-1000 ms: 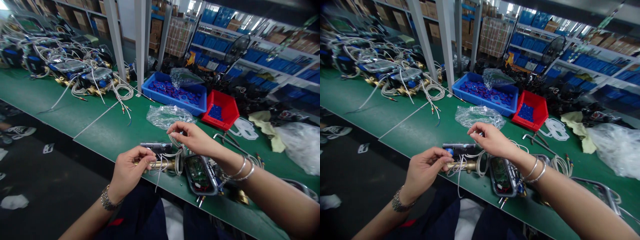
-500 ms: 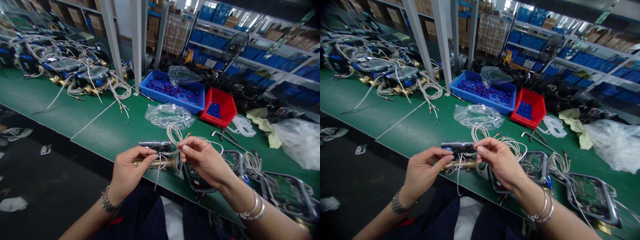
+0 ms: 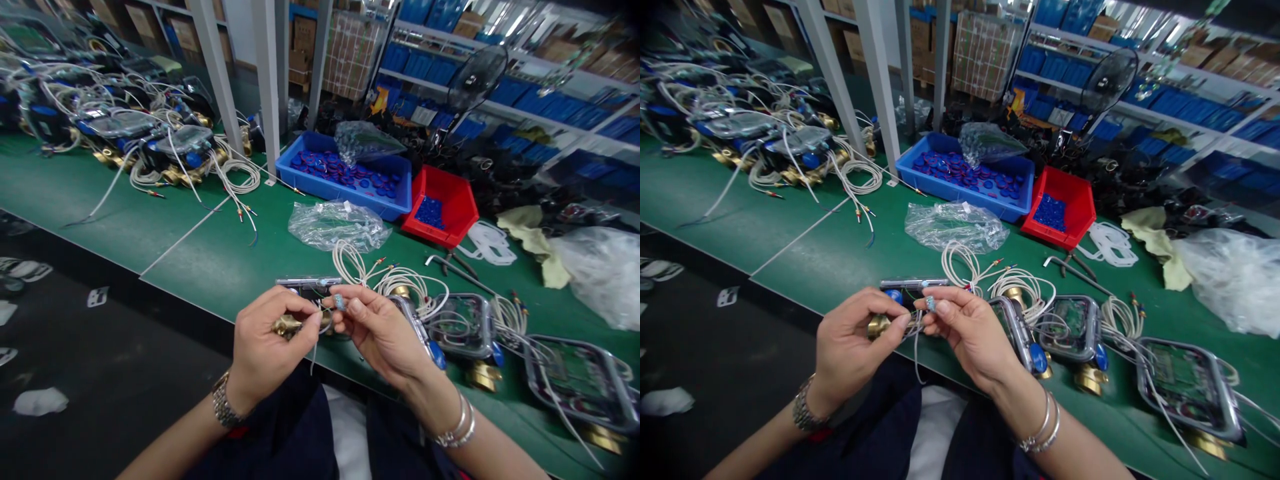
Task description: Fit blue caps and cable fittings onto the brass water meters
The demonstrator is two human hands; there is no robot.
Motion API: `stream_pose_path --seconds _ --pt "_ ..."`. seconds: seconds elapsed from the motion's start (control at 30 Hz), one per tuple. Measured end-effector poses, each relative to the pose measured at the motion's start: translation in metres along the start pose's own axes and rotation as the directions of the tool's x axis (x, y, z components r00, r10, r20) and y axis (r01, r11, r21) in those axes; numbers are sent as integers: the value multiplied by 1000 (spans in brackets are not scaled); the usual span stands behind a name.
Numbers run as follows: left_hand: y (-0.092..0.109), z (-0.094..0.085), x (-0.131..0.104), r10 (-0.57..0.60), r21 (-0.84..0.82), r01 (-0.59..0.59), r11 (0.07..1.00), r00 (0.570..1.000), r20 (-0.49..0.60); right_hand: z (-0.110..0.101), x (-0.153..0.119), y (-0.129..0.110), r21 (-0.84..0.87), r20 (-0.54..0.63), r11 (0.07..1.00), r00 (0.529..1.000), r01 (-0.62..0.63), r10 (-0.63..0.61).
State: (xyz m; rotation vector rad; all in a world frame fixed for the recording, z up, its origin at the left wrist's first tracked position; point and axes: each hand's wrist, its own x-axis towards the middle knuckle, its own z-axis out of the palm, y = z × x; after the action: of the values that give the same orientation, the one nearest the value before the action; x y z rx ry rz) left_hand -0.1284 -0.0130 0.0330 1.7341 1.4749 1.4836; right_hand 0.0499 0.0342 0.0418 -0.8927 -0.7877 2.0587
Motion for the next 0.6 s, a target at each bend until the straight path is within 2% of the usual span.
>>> stream_pose_path --seconds 0.4,0.6 --pt "0 6 -2 90 111 -88 990 996 -16 1 -2 4 -18 33 1000 999 3 -3" --pt "2 6 -2 101 129 -99 987 995 -14 2 -4 4 -108 11 992 998 61 -60"
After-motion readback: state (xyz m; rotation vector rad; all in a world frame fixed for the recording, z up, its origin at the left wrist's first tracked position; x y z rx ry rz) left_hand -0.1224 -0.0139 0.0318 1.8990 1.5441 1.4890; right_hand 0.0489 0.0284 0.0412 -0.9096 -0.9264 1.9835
